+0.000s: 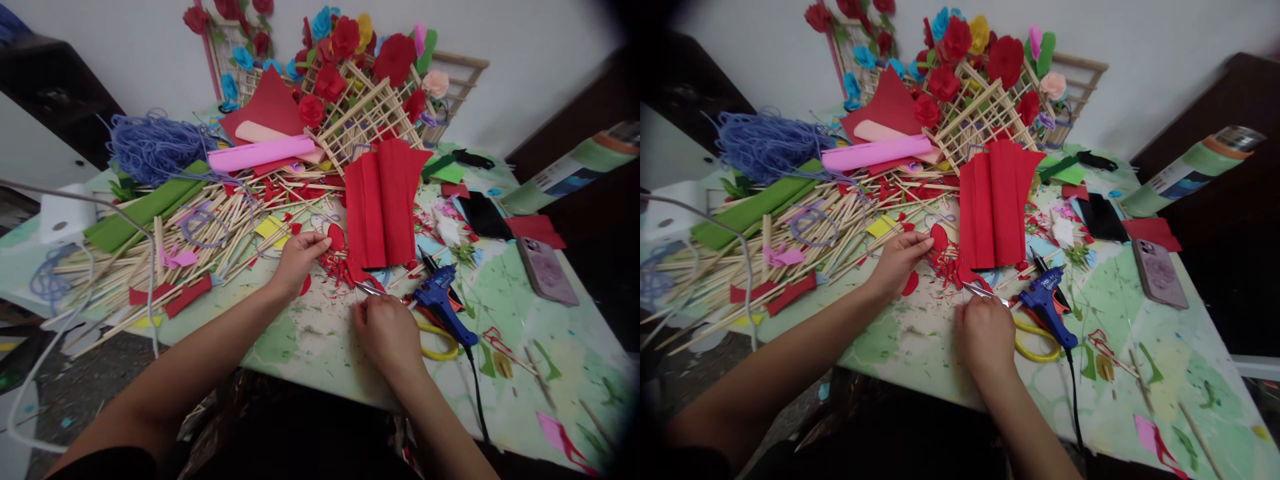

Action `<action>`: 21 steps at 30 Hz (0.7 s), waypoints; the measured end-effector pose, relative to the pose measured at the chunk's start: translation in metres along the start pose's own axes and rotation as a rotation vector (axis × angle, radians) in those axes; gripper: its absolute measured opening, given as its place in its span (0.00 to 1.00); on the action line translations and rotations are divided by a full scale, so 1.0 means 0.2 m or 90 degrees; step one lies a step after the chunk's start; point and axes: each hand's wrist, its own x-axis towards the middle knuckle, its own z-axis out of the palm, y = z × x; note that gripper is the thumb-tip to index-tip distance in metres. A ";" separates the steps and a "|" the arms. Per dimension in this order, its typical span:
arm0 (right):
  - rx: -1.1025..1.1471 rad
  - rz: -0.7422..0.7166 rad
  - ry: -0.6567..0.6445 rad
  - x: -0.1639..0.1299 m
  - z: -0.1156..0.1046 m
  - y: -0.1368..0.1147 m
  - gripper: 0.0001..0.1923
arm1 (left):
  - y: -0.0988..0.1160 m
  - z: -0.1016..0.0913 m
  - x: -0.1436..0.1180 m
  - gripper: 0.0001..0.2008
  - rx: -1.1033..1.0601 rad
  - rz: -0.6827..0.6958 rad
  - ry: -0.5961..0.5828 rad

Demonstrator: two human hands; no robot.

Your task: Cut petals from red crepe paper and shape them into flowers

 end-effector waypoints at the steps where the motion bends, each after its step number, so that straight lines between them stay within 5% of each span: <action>1: -0.004 -0.002 -0.001 0.00 0.00 0.00 0.14 | 0.00 0.00 0.00 0.08 0.000 0.000 -0.001; 21: -0.045 0.071 -0.074 0.04 -0.04 0.03 0.13 | 0.03 0.00 -0.01 0.08 -0.024 0.010 -0.003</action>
